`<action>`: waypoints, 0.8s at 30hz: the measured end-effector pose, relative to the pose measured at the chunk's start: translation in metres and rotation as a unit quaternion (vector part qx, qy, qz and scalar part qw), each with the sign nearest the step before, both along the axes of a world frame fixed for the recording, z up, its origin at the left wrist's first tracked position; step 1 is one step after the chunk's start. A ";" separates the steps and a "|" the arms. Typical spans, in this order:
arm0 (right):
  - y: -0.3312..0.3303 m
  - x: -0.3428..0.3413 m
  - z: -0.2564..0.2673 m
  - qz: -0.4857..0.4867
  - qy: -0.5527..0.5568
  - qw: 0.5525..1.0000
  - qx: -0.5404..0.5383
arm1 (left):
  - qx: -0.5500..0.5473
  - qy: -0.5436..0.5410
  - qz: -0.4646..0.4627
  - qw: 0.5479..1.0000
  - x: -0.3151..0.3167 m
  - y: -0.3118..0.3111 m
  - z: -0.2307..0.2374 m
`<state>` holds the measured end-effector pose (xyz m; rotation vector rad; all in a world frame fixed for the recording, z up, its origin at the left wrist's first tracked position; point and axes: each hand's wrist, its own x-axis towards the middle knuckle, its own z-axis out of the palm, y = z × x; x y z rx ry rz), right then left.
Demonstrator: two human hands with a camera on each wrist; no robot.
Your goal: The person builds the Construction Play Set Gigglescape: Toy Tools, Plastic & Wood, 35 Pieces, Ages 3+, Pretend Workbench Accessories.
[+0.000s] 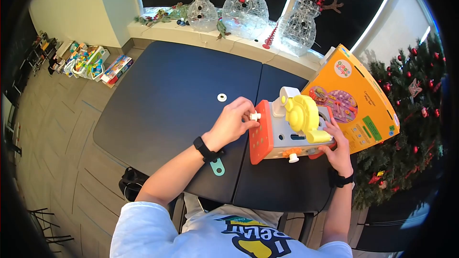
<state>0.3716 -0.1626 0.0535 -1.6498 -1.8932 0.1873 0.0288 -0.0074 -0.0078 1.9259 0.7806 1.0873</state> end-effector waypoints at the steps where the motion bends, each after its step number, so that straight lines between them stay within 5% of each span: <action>1: 0.000 -0.002 0.000 -0.002 0.002 1.000 0.003 | -0.002 -0.012 -0.003 1.000 0.004 -0.001 -0.003; 5: -0.003 0.005 -0.003 0.019 -0.025 1.000 0.000 | -0.036 -0.018 -0.038 0.998 0.001 0.000 -0.012; 9: -0.012 0.003 -0.032 0.017 0.211 0.975 0.071 | -0.120 -0.041 -0.060 0.990 -0.006 -0.010 -0.018; 11: -0.017 -0.005 -0.047 0.038 0.394 0.913 0.095 | -0.040 0.102 -0.092 0.990 -0.016 -0.017 -0.012; 14: -0.038 0.020 -0.072 -0.020 0.483 0.865 -0.137 | 0.069 0.253 -0.125 0.957 -0.019 -0.032 -0.026; 18: -0.047 0.028 -0.102 -0.091 0.426 0.876 -0.205 | 0.074 0.249 -0.126 0.957 -0.009 -0.053 -0.047; 24: -0.055 0.017 -0.075 -0.076 0.374 0.914 -0.140 | 0.018 0.188 -0.168 0.967 -0.014 -0.049 -0.024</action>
